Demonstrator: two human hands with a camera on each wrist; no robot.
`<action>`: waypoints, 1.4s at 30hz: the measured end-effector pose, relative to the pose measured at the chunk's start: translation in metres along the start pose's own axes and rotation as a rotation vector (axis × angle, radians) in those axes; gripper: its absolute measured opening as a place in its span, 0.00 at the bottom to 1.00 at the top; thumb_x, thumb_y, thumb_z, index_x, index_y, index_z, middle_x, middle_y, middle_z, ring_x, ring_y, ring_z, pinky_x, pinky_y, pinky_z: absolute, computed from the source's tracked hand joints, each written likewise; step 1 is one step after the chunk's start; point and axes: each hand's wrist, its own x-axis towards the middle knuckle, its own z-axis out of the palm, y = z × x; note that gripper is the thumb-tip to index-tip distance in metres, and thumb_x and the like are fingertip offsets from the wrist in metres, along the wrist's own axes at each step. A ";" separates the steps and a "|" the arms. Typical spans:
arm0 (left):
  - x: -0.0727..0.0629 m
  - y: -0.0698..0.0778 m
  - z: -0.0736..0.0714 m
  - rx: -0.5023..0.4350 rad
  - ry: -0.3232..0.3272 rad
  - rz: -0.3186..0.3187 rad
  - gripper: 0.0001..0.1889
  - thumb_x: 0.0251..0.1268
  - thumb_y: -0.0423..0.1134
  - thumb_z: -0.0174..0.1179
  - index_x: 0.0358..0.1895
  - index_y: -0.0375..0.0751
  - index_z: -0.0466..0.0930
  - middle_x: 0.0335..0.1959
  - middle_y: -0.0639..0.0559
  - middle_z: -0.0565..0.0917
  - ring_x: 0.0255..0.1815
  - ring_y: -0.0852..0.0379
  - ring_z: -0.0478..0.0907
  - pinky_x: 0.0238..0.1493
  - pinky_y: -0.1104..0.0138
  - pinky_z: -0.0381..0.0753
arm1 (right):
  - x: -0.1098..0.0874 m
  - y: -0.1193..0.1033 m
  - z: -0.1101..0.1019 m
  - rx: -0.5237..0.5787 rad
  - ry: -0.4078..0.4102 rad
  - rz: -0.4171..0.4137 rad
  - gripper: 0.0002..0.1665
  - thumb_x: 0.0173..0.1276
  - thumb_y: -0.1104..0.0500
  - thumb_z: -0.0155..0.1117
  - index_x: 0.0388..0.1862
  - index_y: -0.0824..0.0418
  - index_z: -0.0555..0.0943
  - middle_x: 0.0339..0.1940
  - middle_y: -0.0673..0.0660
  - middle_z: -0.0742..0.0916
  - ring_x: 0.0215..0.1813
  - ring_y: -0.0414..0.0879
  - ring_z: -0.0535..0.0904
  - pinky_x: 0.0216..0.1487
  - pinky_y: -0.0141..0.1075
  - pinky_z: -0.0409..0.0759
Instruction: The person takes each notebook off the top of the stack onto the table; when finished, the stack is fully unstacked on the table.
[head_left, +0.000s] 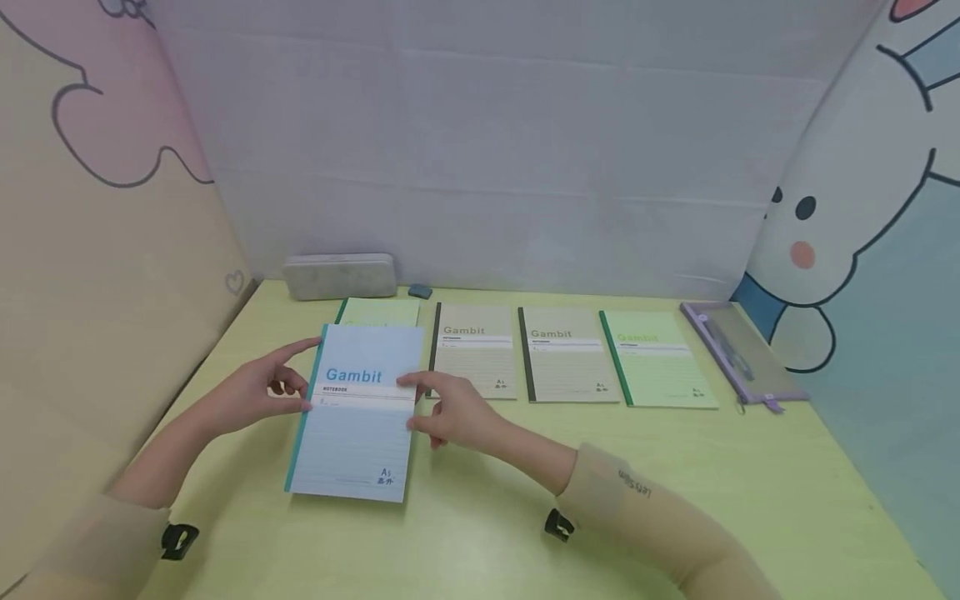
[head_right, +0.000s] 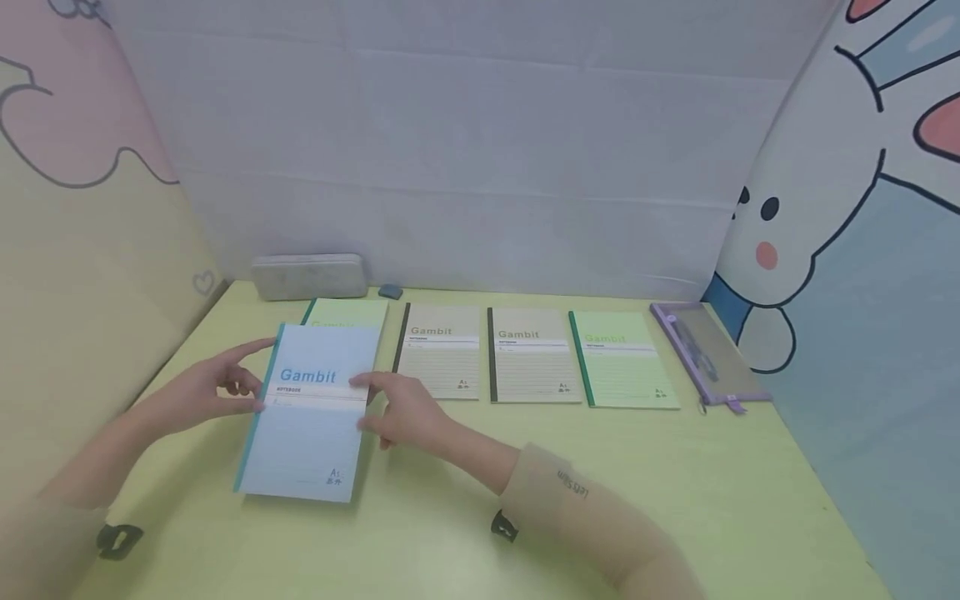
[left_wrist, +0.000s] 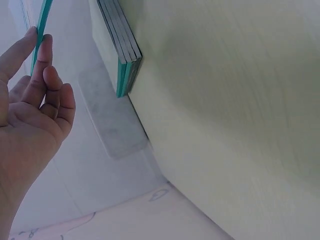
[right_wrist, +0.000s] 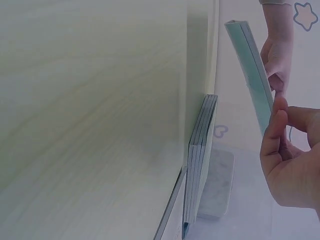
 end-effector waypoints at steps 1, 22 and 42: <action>-0.002 0.000 0.000 0.004 -0.005 -0.006 0.45 0.54 0.49 0.68 0.74 0.55 0.52 0.33 0.60 0.83 0.41 0.59 0.77 0.43 0.67 0.76 | 0.000 0.000 0.002 -0.010 -0.001 0.002 0.34 0.58 0.64 0.70 0.63 0.49 0.73 0.46 0.49 0.78 0.19 0.56 0.80 0.21 0.36 0.78; -0.031 -0.024 0.011 -0.128 -0.295 -0.015 0.40 0.51 0.45 0.70 0.68 0.43 0.62 0.27 0.54 0.80 0.28 0.61 0.76 0.31 0.70 0.76 | 0.001 0.014 0.054 -0.284 -0.168 0.012 0.35 0.53 0.57 0.75 0.61 0.52 0.74 0.32 0.44 0.79 0.13 0.38 0.73 0.21 0.27 0.74; -0.028 -0.022 0.023 0.074 -0.374 -0.127 0.37 0.47 0.43 0.72 0.64 0.47 0.68 0.21 0.58 0.75 0.22 0.63 0.70 0.24 0.72 0.67 | 0.008 0.018 0.061 -0.468 -0.271 -0.068 0.32 0.55 0.50 0.73 0.58 0.49 0.75 0.20 0.43 0.76 0.23 0.33 0.69 0.26 0.25 0.66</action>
